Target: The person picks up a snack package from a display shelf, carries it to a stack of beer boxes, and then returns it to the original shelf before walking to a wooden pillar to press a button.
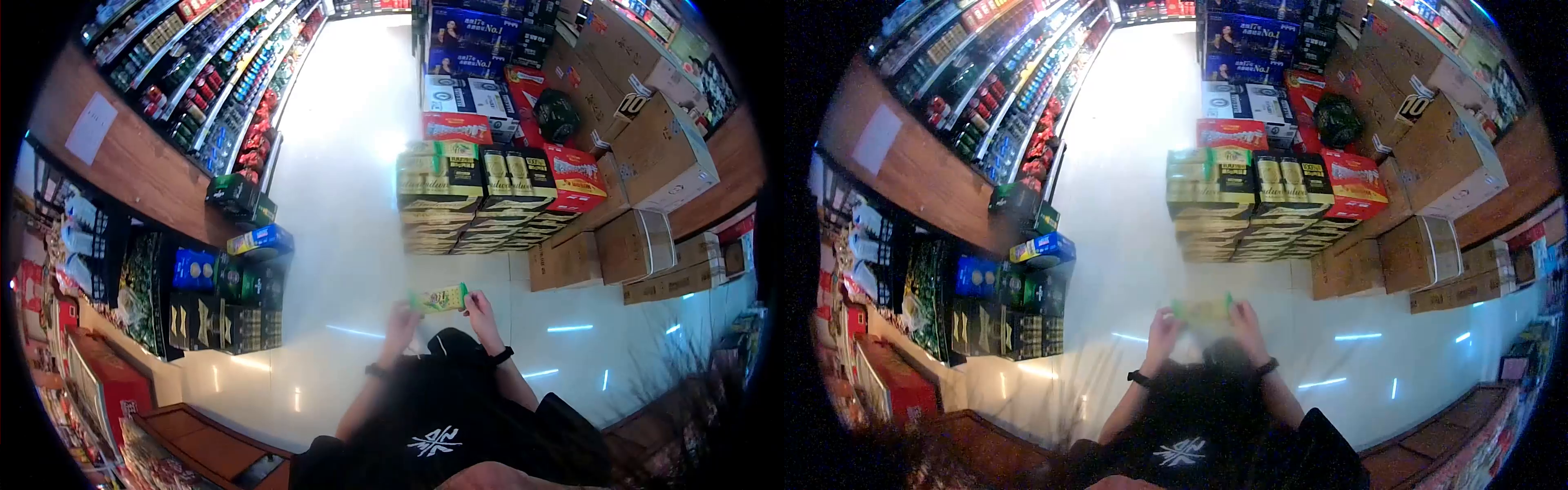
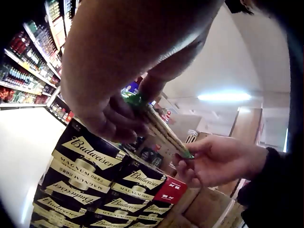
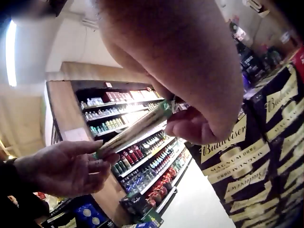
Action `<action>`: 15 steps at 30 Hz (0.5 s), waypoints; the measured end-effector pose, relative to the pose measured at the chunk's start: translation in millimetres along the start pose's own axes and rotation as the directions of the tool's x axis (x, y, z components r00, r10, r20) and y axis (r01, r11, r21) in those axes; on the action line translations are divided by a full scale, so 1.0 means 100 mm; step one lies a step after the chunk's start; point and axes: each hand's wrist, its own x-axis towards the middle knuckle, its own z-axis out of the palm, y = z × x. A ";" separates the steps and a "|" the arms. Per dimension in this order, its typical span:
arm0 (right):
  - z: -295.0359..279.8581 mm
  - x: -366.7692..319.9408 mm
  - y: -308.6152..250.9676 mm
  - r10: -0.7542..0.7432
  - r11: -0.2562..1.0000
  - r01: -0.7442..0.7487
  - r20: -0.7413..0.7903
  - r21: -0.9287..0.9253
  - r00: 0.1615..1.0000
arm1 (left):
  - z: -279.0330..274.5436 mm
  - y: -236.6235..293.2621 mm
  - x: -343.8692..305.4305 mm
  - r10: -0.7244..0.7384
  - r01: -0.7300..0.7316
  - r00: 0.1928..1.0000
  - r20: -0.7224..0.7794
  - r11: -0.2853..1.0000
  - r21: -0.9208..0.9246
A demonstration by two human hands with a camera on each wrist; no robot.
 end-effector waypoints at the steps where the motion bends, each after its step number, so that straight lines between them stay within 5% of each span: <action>1: 0.01 0.10 -0.05 -0.014 1.000 0.015 -0.028 0.012 0.999 | 0.01 -0.03 0.13 -0.024 0.024 1.000 0.001 1.000 0.006; 5: 0.05 0.46 -0.06 -0.074 0.997 0.074 -0.141 -0.004 0.987 | 0.09 0.04 0.57 -0.056 0.056 0.998 -0.003 0.994 0.091; 8: -0.07 0.79 0.17 -0.113 0.990 0.094 -0.192 -0.103 0.975 | 0.20 0.08 0.87 -0.017 0.019 0.999 0.043 0.999 -0.034; 9: -0.10 0.90 0.20 -0.128 0.985 0.101 -0.199 -0.141 0.971 | 0.26 0.19 0.96 0.032 -0.036 0.998 0.059 0.996 0.080; 11: -0.14 1.14 0.17 -0.090 0.995 0.078 -0.228 -0.060 0.969 | 0.37 0.39 1.18 0.126 -0.148 0.988 0.092 0.943 0.298; 15: -0.24 1.67 -0.23 0.036 0.971 0.017 -0.219 0.237 0.975 | 0.61 0.41 1.73 0.111 -0.132 0.991 0.078 0.928 0.350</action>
